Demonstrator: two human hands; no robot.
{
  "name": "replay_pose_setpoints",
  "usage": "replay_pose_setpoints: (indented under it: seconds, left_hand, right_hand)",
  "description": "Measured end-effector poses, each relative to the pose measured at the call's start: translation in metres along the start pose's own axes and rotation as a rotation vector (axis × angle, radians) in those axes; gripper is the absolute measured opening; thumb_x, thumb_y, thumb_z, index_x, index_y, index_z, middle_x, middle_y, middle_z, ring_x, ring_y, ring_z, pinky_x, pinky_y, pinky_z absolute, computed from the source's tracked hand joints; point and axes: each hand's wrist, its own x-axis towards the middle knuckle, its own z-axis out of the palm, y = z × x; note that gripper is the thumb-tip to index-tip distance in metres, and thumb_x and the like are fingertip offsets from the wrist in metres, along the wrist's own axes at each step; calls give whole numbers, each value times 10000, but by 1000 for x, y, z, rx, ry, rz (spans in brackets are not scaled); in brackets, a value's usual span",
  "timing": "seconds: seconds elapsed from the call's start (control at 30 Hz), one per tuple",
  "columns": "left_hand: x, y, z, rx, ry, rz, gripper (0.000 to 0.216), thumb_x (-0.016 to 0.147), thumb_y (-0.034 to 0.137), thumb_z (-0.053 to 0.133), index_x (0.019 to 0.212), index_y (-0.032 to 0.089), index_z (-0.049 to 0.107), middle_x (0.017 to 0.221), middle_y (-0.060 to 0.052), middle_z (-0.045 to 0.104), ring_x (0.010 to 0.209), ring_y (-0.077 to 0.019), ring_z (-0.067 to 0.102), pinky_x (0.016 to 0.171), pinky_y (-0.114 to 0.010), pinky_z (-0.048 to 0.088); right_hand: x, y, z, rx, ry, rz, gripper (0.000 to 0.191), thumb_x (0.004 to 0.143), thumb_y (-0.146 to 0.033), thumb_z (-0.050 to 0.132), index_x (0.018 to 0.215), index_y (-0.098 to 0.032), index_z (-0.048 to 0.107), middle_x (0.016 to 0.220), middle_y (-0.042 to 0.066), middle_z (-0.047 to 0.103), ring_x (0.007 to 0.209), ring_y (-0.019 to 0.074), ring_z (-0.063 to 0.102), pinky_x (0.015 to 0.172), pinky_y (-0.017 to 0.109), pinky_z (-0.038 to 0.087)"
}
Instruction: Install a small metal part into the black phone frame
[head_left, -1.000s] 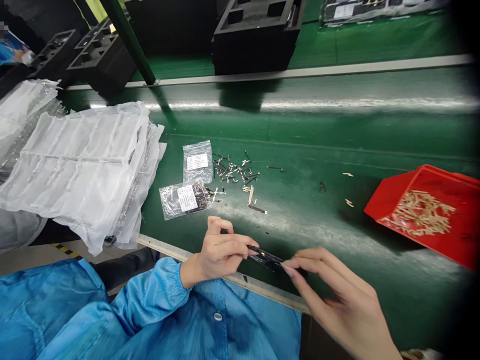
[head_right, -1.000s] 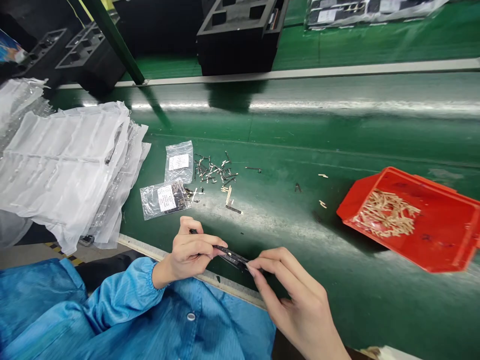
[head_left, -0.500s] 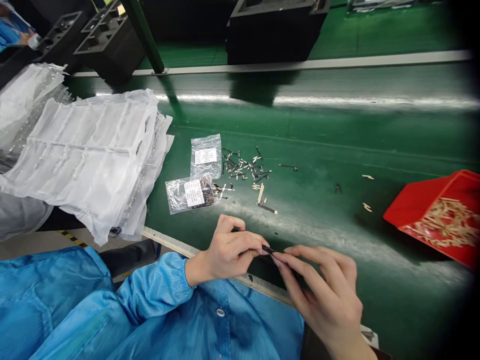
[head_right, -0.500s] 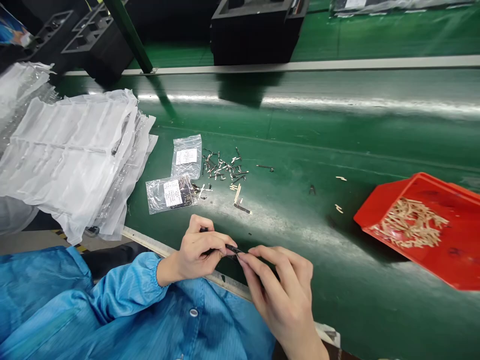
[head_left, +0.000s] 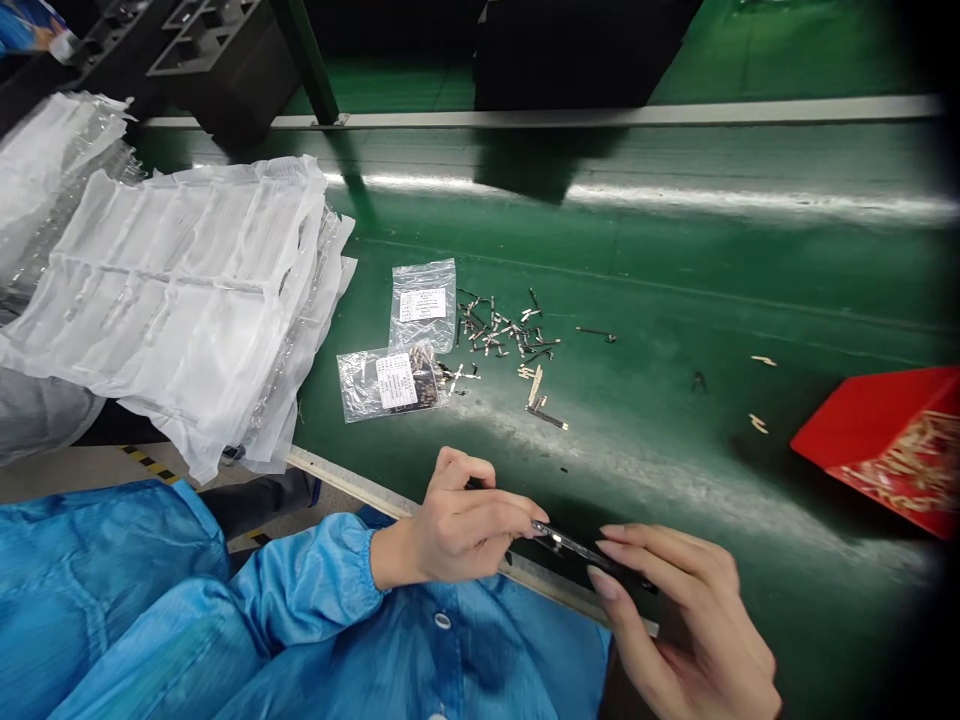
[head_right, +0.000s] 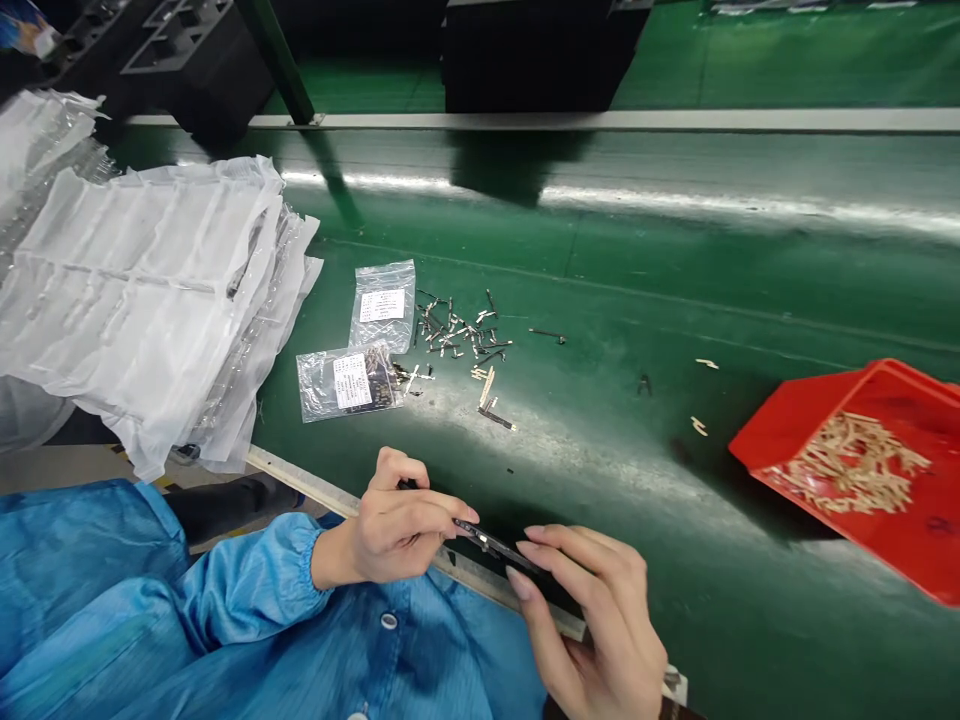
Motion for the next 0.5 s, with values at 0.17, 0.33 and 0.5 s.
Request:
replay_pose_setpoints:
  seconds: [0.17, 0.33, 0.5]
  left_hand:
    - [2, 3, -6, -13, 27, 49, 286, 1002, 90, 609, 956, 305, 793, 1004, 94, 872, 868, -195, 547, 864, -399, 388]
    - [3, 5, -12, 19, 2, 123, 348, 1023, 90, 618, 1145, 341, 827, 1064, 68, 866, 901, -211, 514, 860, -401, 360]
    - [-3, 5, -9, 64, 31, 140, 329, 1043, 114, 635, 1104, 359, 844, 1017, 57, 861, 909, -218, 496, 854, -397, 357]
  right_hand:
    - [-3, -1, 7, 224, -35, 95, 318, 919, 46, 722, 1133, -188, 753, 1019, 88, 722, 917, 259, 709, 733, 402, 575]
    - [-10, -1, 11, 286, 2, 245, 236, 967, -54, 738, 1142, -210, 760, 1029, 87, 744, 933, 254, 724, 767, 391, 604]
    - [-15, -4, 15, 385, 11, 335, 141, 1014, -128, 719, 1090, -232, 776, 1002, 79, 767, 908, 249, 741, 757, 377, 630]
